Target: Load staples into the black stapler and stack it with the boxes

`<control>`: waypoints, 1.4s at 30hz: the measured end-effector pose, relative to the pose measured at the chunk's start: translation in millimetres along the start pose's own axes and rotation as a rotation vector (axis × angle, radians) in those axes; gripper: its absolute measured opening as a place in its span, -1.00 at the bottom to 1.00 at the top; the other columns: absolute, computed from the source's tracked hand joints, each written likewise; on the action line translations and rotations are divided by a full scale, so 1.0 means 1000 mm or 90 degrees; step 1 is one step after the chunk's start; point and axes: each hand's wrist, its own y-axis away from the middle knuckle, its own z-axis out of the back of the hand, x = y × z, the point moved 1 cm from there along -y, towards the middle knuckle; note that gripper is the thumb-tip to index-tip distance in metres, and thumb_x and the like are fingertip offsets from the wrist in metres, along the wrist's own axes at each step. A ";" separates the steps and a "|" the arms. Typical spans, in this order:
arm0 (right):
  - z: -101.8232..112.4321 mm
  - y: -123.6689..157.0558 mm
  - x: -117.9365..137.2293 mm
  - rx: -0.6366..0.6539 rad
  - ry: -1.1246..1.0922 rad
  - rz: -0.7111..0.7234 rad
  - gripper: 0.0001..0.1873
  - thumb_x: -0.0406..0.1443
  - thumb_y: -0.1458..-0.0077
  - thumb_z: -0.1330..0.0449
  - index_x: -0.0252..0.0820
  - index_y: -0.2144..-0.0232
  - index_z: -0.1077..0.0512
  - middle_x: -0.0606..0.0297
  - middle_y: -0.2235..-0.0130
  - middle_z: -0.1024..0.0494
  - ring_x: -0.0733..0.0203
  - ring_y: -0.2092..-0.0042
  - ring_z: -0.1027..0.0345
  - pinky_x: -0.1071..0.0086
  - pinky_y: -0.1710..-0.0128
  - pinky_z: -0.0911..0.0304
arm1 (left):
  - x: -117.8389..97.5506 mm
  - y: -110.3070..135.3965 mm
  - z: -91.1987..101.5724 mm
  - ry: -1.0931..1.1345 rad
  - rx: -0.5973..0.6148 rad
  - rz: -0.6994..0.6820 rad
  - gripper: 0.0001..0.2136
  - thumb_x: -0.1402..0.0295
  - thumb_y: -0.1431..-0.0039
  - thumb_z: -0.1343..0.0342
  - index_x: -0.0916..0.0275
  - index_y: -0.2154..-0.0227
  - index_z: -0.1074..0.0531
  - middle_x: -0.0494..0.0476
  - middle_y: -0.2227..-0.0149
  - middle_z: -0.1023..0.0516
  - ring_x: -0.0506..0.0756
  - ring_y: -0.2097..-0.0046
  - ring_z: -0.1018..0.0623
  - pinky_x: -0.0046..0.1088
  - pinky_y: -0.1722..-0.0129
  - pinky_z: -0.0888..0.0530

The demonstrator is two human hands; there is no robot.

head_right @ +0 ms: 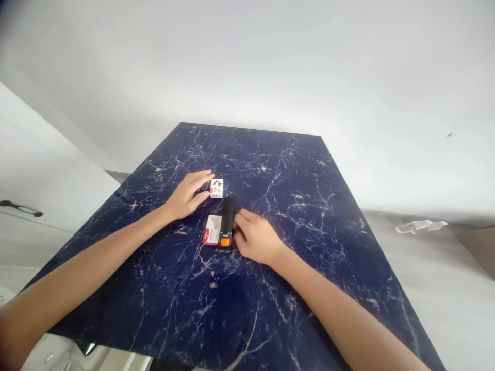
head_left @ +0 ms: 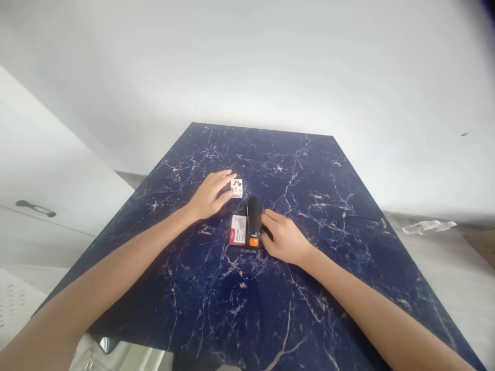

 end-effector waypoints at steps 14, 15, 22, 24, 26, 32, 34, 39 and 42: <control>-0.002 0.001 -0.002 -0.006 0.012 0.010 -0.83 -0.50 -0.09 -0.10 -0.16 0.32 -0.27 0.28 0.29 -0.37 0.22 0.31 -0.22 0.36 0.34 -0.14 | 0.000 -0.010 -0.005 -0.031 0.152 -0.001 -0.57 0.13 -0.30 -0.12 0.18 -0.16 -0.38 0.23 0.00 -0.56 0.28 -0.05 -0.51 -0.09 -0.07 -0.41; -0.002 0.001 -0.002 -0.006 0.012 0.010 -0.83 -0.50 -0.09 -0.09 -0.16 0.32 -0.27 0.28 0.29 -0.37 0.22 0.31 -0.22 0.36 0.34 -0.14 | 0.000 -0.010 -0.006 -0.039 0.149 -0.002 -0.59 0.17 -0.30 -0.11 0.18 -0.16 -0.37 0.23 -0.02 -0.55 0.28 -0.06 -0.51 -0.09 -0.07 -0.41; -0.002 0.000 -0.003 0.007 0.023 0.008 -0.83 -0.50 -0.10 -0.09 -0.16 0.31 -0.27 0.28 0.28 -0.35 0.21 0.30 -0.23 0.35 0.33 -0.14 | -0.003 -0.009 -0.008 -0.038 0.123 -0.034 -0.67 0.09 -0.26 -0.16 0.17 0.04 -0.47 0.21 -0.06 -0.54 0.27 -0.06 -0.51 -0.09 -0.09 -0.40; -0.002 0.000 -0.003 0.010 0.023 0.009 -0.83 -0.50 -0.10 -0.09 -0.16 0.31 -0.27 0.28 0.28 -0.35 0.21 0.30 -0.23 0.35 0.31 -0.15 | -0.003 -0.010 -0.008 -0.055 0.105 0.018 -0.68 0.05 -0.27 -0.14 0.19 0.12 -0.46 0.21 0.07 -0.57 0.26 0.06 -0.53 -0.12 0.02 -0.44; -0.002 0.000 -0.003 0.011 0.022 0.007 -0.83 -0.50 -0.10 -0.09 -0.15 0.32 -0.27 0.28 0.28 -0.35 0.20 0.30 -0.24 0.35 0.31 -0.15 | -0.002 -0.010 -0.007 -0.054 0.102 0.035 -0.70 0.08 -0.29 -0.11 0.19 0.10 -0.44 0.20 0.10 -0.57 0.24 0.08 -0.53 -0.15 0.06 -0.44; -0.002 0.001 -0.002 0.010 0.022 0.006 -0.83 -0.50 -0.10 -0.09 -0.15 0.31 -0.27 0.27 0.28 -0.37 0.19 0.28 -0.25 0.34 0.29 -0.19 | -0.008 -0.006 -0.001 0.064 0.169 -0.020 -0.68 0.14 -0.34 -0.06 0.19 -0.02 -0.44 0.17 0.11 -0.58 0.20 0.08 -0.53 -0.20 0.05 -0.45; -0.002 0.001 -0.002 0.009 0.019 0.006 -0.83 -0.50 -0.11 -0.09 -0.15 0.32 -0.27 0.27 0.29 -0.37 0.19 0.28 -0.25 0.34 0.29 -0.19 | -0.014 -0.003 0.000 0.082 0.193 -0.025 -0.63 0.13 -0.39 0.03 0.21 -0.09 -0.43 0.20 0.12 -0.58 0.21 0.10 -0.53 -0.18 0.06 -0.46; -0.002 0.001 -0.003 0.001 0.012 0.013 -0.84 -0.50 -0.10 -0.09 -0.15 0.32 -0.27 0.26 0.28 -0.38 0.19 0.29 -0.25 0.34 0.30 -0.19 | -0.029 0.009 0.010 0.135 0.226 -0.031 -0.54 0.09 -0.45 0.12 0.14 -0.29 -0.29 0.26 -0.26 -0.40 0.30 -0.26 -0.41 -0.03 -0.25 -0.36; -0.001 0.001 -0.003 -0.002 0.014 0.017 -0.84 -0.50 -0.10 -0.09 -0.16 0.32 -0.28 0.25 0.28 -0.38 0.19 0.29 -0.24 0.34 0.30 -0.18 | -0.032 0.023 0.022 0.133 0.269 0.003 -0.30 -0.05 -0.32 -0.09 0.00 -0.43 -0.03 0.22 -0.46 -0.04 0.40 -0.42 -0.16 0.05 -0.31 -0.29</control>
